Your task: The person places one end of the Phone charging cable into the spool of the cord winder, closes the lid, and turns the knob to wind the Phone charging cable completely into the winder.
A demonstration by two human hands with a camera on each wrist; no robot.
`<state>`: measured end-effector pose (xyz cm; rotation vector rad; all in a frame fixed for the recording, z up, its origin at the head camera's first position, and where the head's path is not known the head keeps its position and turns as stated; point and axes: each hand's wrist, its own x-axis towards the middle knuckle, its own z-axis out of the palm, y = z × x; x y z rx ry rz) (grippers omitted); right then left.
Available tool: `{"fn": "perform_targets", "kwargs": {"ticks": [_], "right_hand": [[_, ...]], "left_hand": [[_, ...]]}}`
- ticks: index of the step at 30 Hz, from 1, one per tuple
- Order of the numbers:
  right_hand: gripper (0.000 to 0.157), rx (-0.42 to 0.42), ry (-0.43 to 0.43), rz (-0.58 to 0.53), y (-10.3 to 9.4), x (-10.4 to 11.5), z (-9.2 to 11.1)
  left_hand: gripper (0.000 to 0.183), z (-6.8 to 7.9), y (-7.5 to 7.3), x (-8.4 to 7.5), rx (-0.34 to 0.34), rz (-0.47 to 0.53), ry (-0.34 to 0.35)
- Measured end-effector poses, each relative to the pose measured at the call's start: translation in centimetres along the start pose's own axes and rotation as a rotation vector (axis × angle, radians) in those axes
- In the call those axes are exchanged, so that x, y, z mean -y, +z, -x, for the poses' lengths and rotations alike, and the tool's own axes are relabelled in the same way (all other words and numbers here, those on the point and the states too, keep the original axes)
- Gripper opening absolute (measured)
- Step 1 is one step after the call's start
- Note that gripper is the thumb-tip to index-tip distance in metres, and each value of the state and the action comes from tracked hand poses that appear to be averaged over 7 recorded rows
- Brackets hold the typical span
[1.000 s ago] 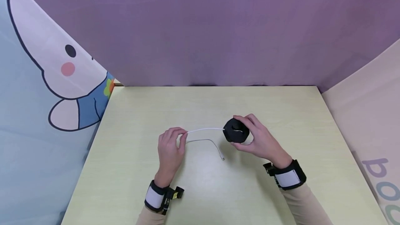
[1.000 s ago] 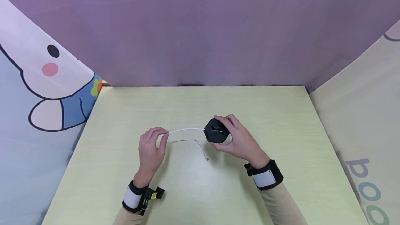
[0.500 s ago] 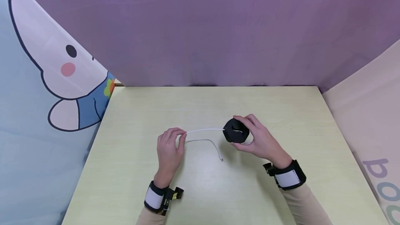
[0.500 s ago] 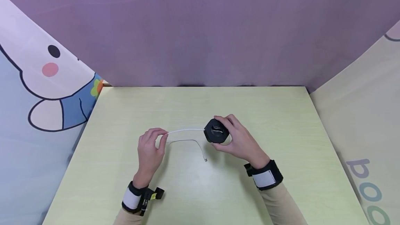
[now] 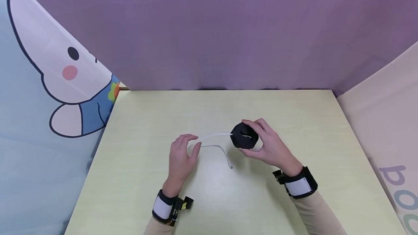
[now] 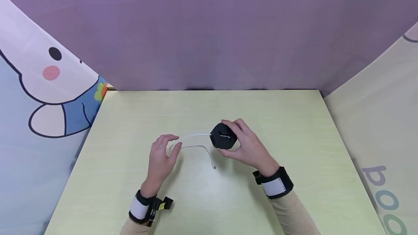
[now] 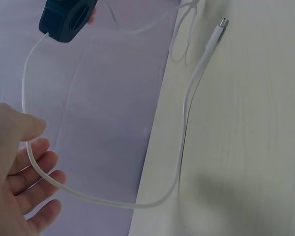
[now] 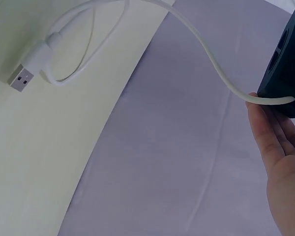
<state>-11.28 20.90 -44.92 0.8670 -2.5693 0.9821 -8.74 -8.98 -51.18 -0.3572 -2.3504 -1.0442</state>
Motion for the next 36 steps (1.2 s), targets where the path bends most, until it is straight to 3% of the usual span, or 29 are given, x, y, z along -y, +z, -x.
{"fn": "perform_targets", "kwargs": {"ticks": [7,16,24,36], "right_hand": [[0.085,-0.019,-0.059,0.000,0.0,0.9,-0.6],[0.086,-0.043,-0.109,0.018,-0.3,1.6,-0.8],[0.083,-0.052,-0.125,0.025,-0.5,2.1,-0.8],[0.083,-0.008,-0.086,0.041,-0.4,2.2,-1.0]], "left_hand": [[0.036,-1.4,0.8,-2.3,0.008,0.043,0.111],[0.022,-3.2,1.3,-5.1,-0.039,0.096,0.251],[0.014,-3.4,1.4,-5.9,-0.097,0.059,0.257],[0.012,-3.2,1.0,-5.5,-0.098,0.035,0.220]]}}
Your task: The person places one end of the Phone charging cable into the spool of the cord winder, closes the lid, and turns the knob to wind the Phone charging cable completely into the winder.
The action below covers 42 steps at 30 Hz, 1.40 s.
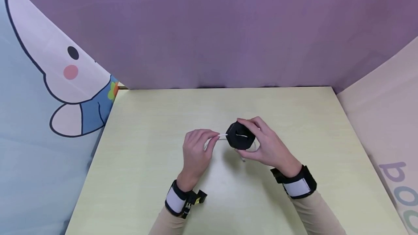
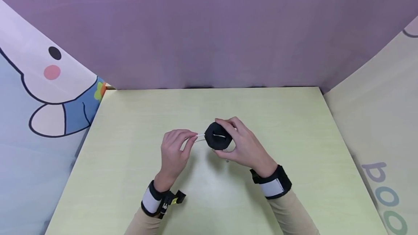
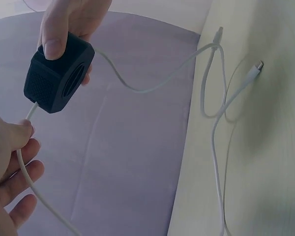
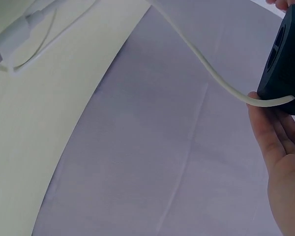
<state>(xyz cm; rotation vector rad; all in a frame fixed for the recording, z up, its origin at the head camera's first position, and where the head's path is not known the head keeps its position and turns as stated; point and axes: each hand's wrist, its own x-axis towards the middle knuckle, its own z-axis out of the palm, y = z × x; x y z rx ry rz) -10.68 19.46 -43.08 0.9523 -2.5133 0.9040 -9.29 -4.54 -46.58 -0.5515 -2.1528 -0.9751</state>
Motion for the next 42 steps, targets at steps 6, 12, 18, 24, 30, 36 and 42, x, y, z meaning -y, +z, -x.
{"fn": "perform_targets", "kwargs": {"ticks": [6,12,18,24,30,36,42], "right_hand": [[0.085,-0.008,-0.014,-0.003,0.1,-0.2,0.0],[0.084,0.004,-0.011,-0.006,0.1,-0.4,0.1],[0.084,0.015,-0.005,-0.012,0.0,-0.5,0.2],[0.084,0.019,-0.012,-0.013,0.0,-0.6,0.3],[0.088,0.003,-0.025,-0.013,0.3,-0.8,0.6],[0.087,0.026,0.002,-0.027,0.4,-0.9,0.9],[0.087,0.024,0.012,-0.030,0.7,-1.1,1.2]], "left_hand": [[0.013,0.2,0.1,0.3,-0.010,-0.004,0.003],[0.013,0.4,0.1,0.4,-0.009,-0.005,-0.001],[0.013,0.4,0.0,0.4,-0.011,-0.008,-0.008],[0.011,0.5,0.0,0.4,-0.013,-0.011,-0.013],[0.014,0.7,0.0,0.5,-0.021,-0.019,-0.014],[0.011,1.1,0.1,0.7,-0.019,-0.020,-0.013],[0.009,1.3,0.1,0.9,-0.013,-0.024,-0.017]]}}
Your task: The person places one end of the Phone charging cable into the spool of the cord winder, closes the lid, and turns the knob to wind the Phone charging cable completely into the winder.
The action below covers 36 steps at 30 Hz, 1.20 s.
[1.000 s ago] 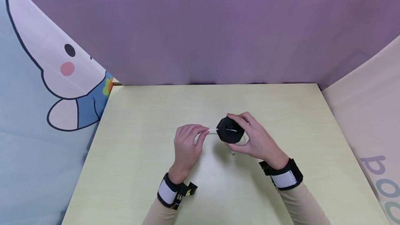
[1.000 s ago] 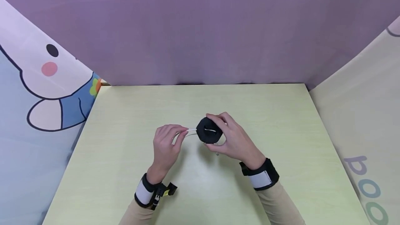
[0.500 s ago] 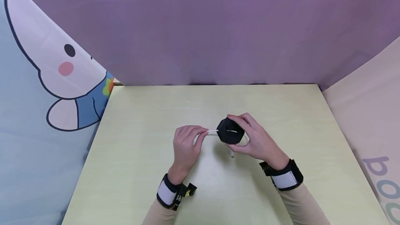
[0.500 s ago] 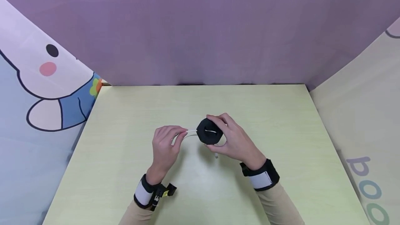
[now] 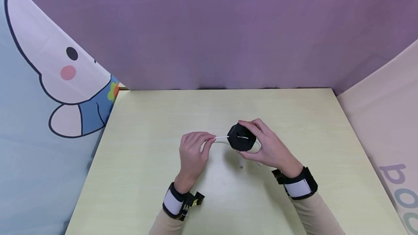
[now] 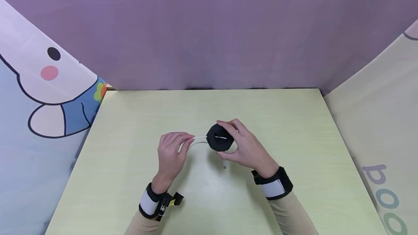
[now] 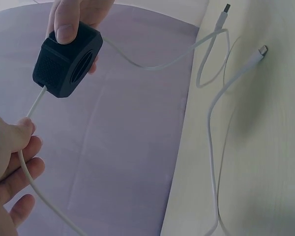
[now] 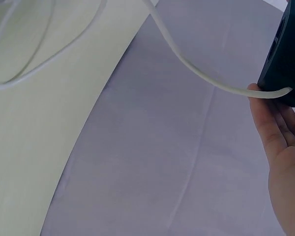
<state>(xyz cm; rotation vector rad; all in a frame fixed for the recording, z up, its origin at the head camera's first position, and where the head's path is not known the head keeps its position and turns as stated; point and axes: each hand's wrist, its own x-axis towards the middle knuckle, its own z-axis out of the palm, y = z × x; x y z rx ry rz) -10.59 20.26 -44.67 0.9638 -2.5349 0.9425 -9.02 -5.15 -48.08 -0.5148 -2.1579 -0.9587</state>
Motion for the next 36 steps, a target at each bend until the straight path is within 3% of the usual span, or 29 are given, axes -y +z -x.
{"fn": "perform_targets", "kwargs": {"ticks": [36], "right_hand": [[0.088,-0.003,-0.001,0.006,0.37,-0.46,0.32]], "left_hand": [[0.010,0.54,-0.08,0.69,0.014,0.013,-0.014]]}}
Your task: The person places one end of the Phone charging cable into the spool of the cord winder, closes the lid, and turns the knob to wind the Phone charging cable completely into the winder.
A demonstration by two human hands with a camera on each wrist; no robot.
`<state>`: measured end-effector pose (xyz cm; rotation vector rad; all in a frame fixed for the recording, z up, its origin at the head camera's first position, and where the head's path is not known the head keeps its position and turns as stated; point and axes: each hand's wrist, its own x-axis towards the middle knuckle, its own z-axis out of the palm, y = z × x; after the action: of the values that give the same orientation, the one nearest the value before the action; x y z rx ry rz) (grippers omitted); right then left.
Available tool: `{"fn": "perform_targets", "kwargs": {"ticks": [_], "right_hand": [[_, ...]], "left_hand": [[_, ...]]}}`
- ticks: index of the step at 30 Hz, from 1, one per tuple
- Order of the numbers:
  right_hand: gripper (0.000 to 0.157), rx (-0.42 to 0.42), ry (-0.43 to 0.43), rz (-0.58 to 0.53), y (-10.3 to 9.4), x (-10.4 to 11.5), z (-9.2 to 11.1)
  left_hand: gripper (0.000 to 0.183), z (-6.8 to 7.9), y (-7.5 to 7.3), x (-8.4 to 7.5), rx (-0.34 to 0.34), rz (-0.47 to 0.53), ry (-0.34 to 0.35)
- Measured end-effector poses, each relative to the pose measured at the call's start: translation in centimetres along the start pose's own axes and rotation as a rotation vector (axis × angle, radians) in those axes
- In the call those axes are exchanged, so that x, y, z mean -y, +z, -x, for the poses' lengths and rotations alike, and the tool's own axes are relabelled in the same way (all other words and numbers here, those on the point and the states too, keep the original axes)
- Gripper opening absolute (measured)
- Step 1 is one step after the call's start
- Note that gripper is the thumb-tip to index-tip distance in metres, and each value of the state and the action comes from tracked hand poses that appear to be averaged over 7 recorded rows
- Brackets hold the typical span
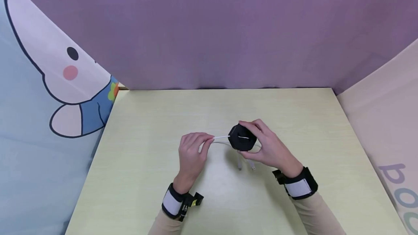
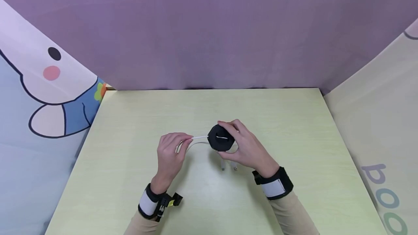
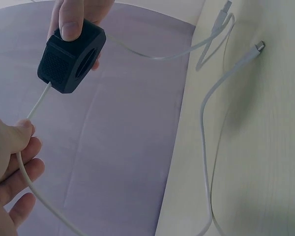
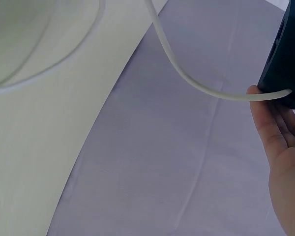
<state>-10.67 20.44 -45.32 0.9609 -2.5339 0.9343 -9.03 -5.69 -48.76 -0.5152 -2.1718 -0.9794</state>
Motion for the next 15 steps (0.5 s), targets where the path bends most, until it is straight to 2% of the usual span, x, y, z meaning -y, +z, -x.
{"fn": "perform_targets", "kwargs": {"ticks": [15], "right_hand": [[0.087,0.011,-0.008,-0.002,0.33,-0.09,0.30]], "left_hand": [[0.010,0.26,0.28,0.02,0.012,0.007,0.016]]}}
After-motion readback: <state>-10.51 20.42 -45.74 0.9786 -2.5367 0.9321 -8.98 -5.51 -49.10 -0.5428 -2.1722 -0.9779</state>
